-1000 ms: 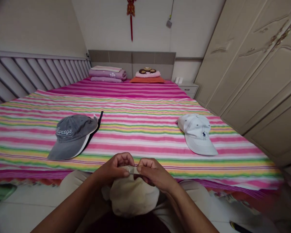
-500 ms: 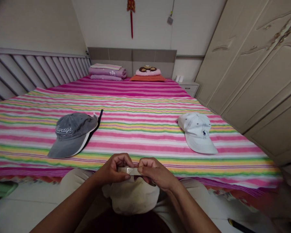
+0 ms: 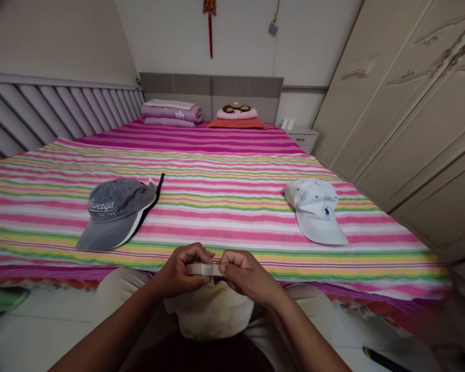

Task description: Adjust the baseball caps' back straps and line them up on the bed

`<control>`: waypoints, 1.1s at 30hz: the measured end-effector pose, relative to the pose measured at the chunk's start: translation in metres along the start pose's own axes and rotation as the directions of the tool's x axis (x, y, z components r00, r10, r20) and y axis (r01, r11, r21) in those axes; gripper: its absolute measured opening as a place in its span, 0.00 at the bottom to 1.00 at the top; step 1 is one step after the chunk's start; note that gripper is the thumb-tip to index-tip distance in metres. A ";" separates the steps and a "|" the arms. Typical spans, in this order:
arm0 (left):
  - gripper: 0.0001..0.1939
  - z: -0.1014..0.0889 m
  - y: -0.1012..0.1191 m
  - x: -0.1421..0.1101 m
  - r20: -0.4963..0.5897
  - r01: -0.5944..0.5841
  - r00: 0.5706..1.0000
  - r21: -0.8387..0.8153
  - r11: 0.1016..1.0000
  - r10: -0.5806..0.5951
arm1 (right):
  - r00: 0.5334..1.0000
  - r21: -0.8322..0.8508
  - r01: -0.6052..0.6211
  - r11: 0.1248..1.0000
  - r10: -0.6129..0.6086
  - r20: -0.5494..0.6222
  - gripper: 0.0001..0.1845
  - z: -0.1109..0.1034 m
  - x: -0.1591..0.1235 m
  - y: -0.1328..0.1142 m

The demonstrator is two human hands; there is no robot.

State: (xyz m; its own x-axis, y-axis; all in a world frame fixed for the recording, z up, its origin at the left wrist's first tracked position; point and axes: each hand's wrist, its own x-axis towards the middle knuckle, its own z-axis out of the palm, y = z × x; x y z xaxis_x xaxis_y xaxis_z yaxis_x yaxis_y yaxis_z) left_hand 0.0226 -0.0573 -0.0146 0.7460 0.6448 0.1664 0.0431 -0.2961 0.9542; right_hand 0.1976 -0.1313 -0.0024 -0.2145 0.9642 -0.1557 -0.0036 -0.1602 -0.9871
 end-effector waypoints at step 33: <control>0.22 -0.005 -0.002 0.002 0.265 0.312 0.948 -0.681 0.663 -0.174 | 0.993 -0.047 0.018 0.999 -0.024 -0.112 0.14 0.001 0.003 -0.002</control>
State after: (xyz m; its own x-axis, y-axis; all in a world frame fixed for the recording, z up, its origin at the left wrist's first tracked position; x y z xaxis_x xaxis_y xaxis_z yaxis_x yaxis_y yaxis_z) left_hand 0.0206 -0.0523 -0.0154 0.8763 0.4759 -0.0744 -0.1908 0.4848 0.8536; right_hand 0.1960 -0.1286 -0.0009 -0.1035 0.9854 -0.1356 0.0385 -0.1322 -0.9905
